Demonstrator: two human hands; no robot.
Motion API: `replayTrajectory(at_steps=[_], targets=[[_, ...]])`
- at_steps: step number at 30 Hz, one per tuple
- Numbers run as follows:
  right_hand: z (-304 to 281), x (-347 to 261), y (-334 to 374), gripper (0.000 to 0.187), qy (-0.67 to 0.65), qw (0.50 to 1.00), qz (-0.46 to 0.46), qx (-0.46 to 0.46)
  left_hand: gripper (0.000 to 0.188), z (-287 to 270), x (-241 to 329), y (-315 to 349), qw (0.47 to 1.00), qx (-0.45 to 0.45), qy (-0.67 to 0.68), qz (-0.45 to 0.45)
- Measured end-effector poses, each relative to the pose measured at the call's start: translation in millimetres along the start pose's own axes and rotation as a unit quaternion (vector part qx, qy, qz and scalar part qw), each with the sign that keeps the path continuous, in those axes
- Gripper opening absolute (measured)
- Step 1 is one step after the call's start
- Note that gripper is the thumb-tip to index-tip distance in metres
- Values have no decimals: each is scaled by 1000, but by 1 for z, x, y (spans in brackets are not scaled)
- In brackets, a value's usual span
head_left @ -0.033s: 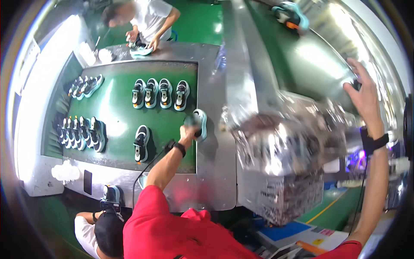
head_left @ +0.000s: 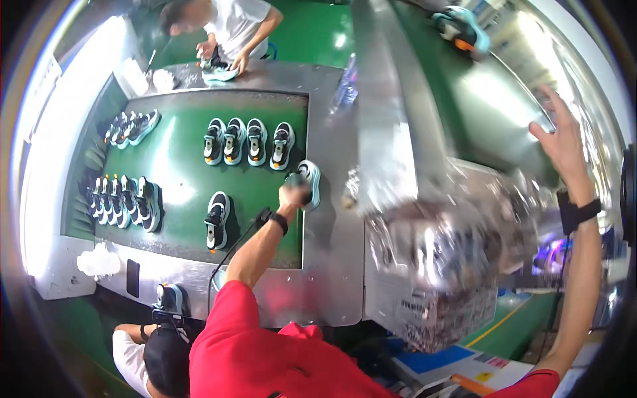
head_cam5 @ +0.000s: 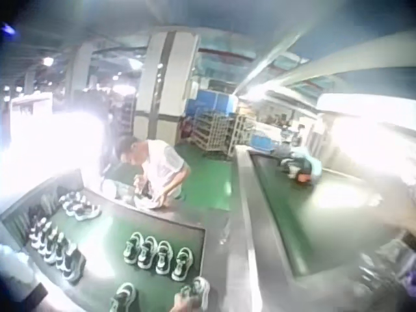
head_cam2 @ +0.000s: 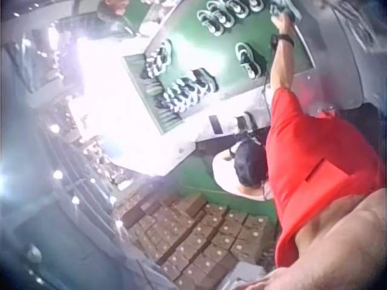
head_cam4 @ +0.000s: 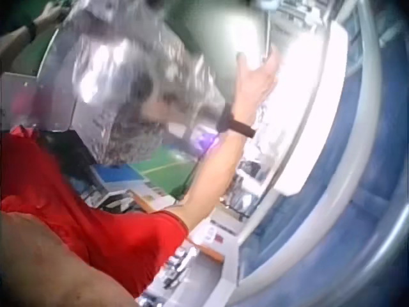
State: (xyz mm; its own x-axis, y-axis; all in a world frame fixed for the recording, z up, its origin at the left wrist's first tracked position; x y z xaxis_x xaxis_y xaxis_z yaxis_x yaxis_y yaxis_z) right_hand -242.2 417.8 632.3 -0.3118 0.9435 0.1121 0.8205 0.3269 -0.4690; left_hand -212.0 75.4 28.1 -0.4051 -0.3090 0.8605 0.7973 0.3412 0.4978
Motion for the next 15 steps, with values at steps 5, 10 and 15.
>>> replayTrajectory(at_steps=[5,10,15], targets=[[88,-10,-115,79,17,993,-114,-32,56,35,39,-96,955,102,-235,152],[131,10,-170,60,112,987,-114,11,68,27,18,-127,920,114,-292,233],[96,138,-176,56,143,987,75,-21,80,33,11,-122,932,67,-228,273]])
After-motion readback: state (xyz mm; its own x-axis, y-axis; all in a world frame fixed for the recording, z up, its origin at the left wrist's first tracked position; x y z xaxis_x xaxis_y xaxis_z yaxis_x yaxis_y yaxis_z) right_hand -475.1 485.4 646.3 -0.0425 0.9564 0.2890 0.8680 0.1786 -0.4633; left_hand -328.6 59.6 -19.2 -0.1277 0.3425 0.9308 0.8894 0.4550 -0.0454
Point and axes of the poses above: each hand's wrist, its own y-axis away from the middle knuckle, its own z-axis out of the palm, x = y × z, the point moved 4 cm from there along -y, towards the middle knuckle, and after that the axes turned 5 degrees about x, right-handed, at the moved point
